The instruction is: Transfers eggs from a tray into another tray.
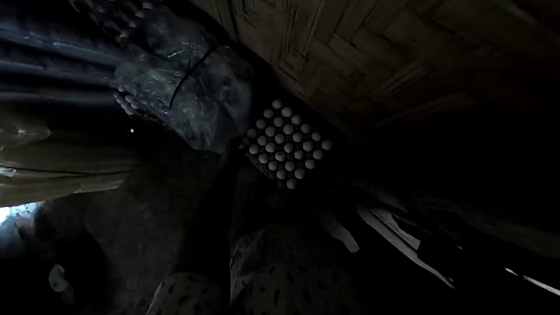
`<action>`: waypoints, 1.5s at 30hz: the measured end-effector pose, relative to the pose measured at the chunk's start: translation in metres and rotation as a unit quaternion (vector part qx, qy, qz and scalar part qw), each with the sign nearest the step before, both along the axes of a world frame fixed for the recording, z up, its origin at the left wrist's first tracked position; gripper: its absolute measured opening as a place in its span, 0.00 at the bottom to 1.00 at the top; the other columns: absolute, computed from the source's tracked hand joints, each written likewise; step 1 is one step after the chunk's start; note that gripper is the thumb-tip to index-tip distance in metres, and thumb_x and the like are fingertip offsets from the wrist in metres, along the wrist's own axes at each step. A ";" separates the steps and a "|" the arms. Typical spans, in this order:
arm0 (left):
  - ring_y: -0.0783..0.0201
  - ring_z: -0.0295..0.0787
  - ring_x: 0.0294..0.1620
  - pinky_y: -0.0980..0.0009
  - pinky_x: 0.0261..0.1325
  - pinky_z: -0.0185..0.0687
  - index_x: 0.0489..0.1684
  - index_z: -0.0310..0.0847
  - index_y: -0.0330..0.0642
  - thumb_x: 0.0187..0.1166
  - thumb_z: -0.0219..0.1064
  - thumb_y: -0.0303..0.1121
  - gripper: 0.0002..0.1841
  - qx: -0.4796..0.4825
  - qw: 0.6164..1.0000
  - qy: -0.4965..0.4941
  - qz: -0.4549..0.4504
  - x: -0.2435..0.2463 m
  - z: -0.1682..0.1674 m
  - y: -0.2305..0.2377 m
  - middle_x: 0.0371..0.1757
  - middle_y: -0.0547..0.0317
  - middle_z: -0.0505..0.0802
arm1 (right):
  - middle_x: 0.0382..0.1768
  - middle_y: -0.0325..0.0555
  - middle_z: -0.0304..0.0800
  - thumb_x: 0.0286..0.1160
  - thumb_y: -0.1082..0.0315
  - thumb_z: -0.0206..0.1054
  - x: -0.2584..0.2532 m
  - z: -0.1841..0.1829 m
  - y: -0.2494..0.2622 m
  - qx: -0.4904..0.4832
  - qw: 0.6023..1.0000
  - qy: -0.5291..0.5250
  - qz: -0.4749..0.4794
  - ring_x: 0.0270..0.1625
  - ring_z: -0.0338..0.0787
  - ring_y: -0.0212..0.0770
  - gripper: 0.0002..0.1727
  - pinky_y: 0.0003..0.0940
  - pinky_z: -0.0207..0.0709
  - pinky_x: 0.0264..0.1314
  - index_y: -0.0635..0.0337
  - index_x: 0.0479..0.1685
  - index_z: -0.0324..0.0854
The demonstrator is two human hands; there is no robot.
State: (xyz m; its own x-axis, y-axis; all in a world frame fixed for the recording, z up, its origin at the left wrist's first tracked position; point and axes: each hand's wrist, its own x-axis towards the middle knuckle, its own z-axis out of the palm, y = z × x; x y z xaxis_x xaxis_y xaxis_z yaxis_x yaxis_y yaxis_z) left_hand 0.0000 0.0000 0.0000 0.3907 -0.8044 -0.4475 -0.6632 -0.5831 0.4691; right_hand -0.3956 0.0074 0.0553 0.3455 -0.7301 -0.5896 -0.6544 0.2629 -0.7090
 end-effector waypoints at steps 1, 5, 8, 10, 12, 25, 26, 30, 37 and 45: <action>0.45 0.84 0.73 0.40 0.75 0.78 0.74 0.81 0.44 0.81 0.71 0.43 0.25 -0.001 1.000 -0.012 -0.026 0.000 0.000 -0.004 0.73 0.45 0.87 | 0.61 0.57 0.90 0.88 0.67 0.61 0.009 0.009 -0.002 0.033 0.999 0.009 0.002 0.62 0.90 0.44 0.17 0.44 0.81 0.71 0.66 0.68 0.82; 0.43 0.84 0.73 0.38 0.76 0.76 0.74 0.82 0.44 0.78 0.74 0.44 0.27 0.003 0.999 0.028 -0.043 0.010 0.009 -0.014 0.70 0.43 0.89 | 0.65 0.60 0.88 0.89 0.66 0.59 0.038 0.023 0.004 0.079 0.996 -0.006 -0.052 0.65 0.89 0.46 0.19 0.43 0.80 0.73 0.68 0.70 0.80; 0.49 0.90 0.61 0.49 0.66 0.85 0.71 0.80 0.35 0.80 0.69 0.33 0.22 -0.042 0.963 0.225 0.143 0.021 0.020 -0.012 0.64 0.40 0.89 | 0.63 0.59 0.87 0.88 0.67 0.60 0.063 0.026 0.013 0.091 0.989 -0.019 -0.116 0.62 0.89 0.44 0.18 0.41 0.82 0.68 0.68 0.69 0.80; 0.55 0.87 0.53 0.57 0.57 0.86 0.73 0.74 0.35 0.87 0.54 0.31 0.19 -0.078 0.865 0.412 0.276 0.023 0.021 -0.008 0.62 0.43 0.86 | 0.62 0.59 0.87 0.88 0.66 0.60 0.077 0.029 0.018 0.102 0.986 -0.022 -0.127 0.61 0.89 0.44 0.19 0.41 0.82 0.67 0.68 0.69 0.80; 0.58 0.88 0.46 0.58 0.53 0.86 0.59 0.77 0.35 0.87 0.52 0.36 0.15 -0.082 0.811 0.493 0.305 0.021 0.022 -0.009 0.48 0.49 0.89 | 0.63 0.58 0.87 0.88 0.66 0.60 0.092 0.031 0.023 0.101 0.987 -0.027 -0.126 0.61 0.89 0.43 0.18 0.40 0.82 0.67 0.68 0.68 0.80; 0.36 0.86 0.67 0.31 0.66 0.79 0.61 0.88 0.40 0.77 0.71 0.55 0.27 0.143 0.974 0.031 -0.170 -0.008 0.036 -0.042 0.62 0.37 0.91 | 0.66 0.60 0.87 0.88 0.62 0.62 0.144 0.029 0.015 0.039 0.992 0.105 -0.066 0.68 0.88 0.53 0.19 0.51 0.79 0.75 0.64 0.68 0.82; 0.34 0.87 0.66 0.30 0.67 0.77 0.59 0.88 0.36 0.77 0.71 0.56 0.29 0.133 0.978 0.068 -0.144 0.001 0.036 -0.040 0.59 0.34 0.91 | 0.65 0.61 0.86 0.88 0.64 0.62 0.143 0.025 0.015 0.030 0.990 0.115 -0.075 0.67 0.88 0.54 0.18 0.52 0.79 0.74 0.65 0.68 0.83; 0.54 0.89 0.51 0.55 0.57 0.87 0.73 0.78 0.36 0.84 0.66 0.47 0.27 0.088 0.935 0.339 0.052 0.030 0.033 -0.019 0.57 0.43 0.90 | 0.66 0.61 0.87 0.88 0.63 0.61 0.136 0.005 0.016 0.018 0.982 0.141 -0.124 0.68 0.87 0.57 0.19 0.58 0.78 0.74 0.63 0.69 0.82; 0.61 0.87 0.36 0.64 0.43 0.88 0.70 0.76 0.36 0.79 0.67 0.30 0.21 0.131 0.854 0.496 -0.085 0.022 0.083 0.029 0.47 0.49 0.89 | 0.71 0.52 0.84 0.97 0.47 0.36 0.183 0.029 0.017 0.280 0.890 -0.222 -0.284 0.65 0.89 0.44 0.31 0.42 0.84 0.66 0.59 0.82 0.66; 0.48 0.86 0.67 0.46 0.71 0.82 0.72 0.78 0.38 0.80 0.71 0.44 0.26 0.125 0.920 0.254 -0.272 -0.050 0.143 0.038 0.68 0.40 0.86 | 0.39 0.45 0.90 0.84 0.39 0.59 0.192 0.031 0.031 0.397 0.805 -0.248 -0.365 0.38 0.91 0.39 0.26 0.36 0.88 0.37 0.54 0.56 0.82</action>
